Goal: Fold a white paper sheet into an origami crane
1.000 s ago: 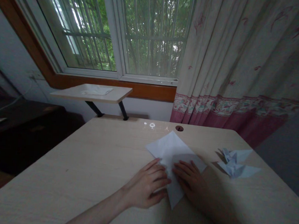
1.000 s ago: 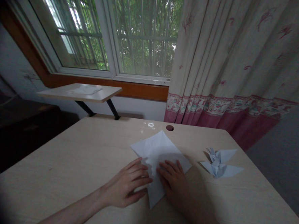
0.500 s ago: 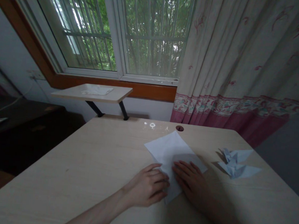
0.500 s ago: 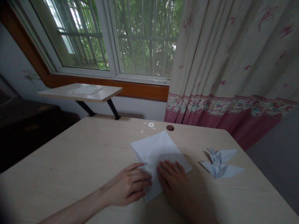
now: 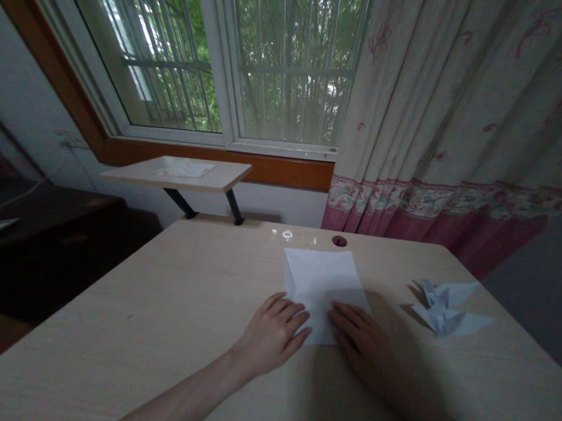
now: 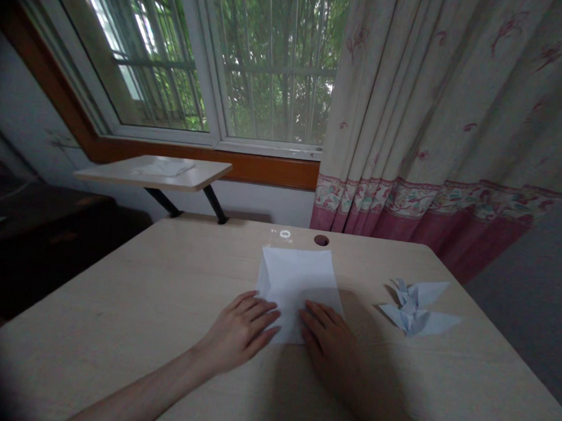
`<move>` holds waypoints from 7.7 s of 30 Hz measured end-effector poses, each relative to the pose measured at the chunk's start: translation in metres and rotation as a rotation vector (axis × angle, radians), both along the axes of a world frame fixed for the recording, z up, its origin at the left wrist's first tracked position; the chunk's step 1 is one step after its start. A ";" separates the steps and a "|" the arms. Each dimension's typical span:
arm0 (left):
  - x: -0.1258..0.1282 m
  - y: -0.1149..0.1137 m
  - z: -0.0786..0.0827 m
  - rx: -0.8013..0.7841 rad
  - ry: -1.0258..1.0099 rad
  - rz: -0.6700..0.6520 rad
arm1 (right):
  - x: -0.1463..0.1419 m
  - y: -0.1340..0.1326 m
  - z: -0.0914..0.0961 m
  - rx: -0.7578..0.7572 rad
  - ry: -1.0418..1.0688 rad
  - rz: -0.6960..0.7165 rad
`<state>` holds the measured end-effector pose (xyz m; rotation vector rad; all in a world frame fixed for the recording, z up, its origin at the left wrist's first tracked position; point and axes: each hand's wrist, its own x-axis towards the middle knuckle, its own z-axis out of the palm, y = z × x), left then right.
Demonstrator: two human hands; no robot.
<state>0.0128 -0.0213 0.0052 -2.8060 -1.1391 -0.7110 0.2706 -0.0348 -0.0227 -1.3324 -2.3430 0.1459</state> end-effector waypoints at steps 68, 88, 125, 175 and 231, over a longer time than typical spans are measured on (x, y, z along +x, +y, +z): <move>-0.004 0.006 -0.004 -0.072 -0.080 0.069 | 0.009 0.008 0.025 -0.119 0.401 -0.345; 0.000 0.006 -0.001 -0.014 -0.098 -0.012 | 0.006 0.007 0.032 -0.114 0.286 -0.464; -0.003 0.004 -0.003 -0.066 -0.119 -0.035 | 0.007 -0.002 -0.003 0.505 -0.150 0.014; -0.004 -0.004 0.006 -0.111 0.107 -0.185 | 0.001 0.002 0.001 0.258 -0.079 0.057; -0.004 -0.003 0.012 -0.280 0.134 -0.161 | 0.003 0.004 -0.002 0.182 -0.061 -0.133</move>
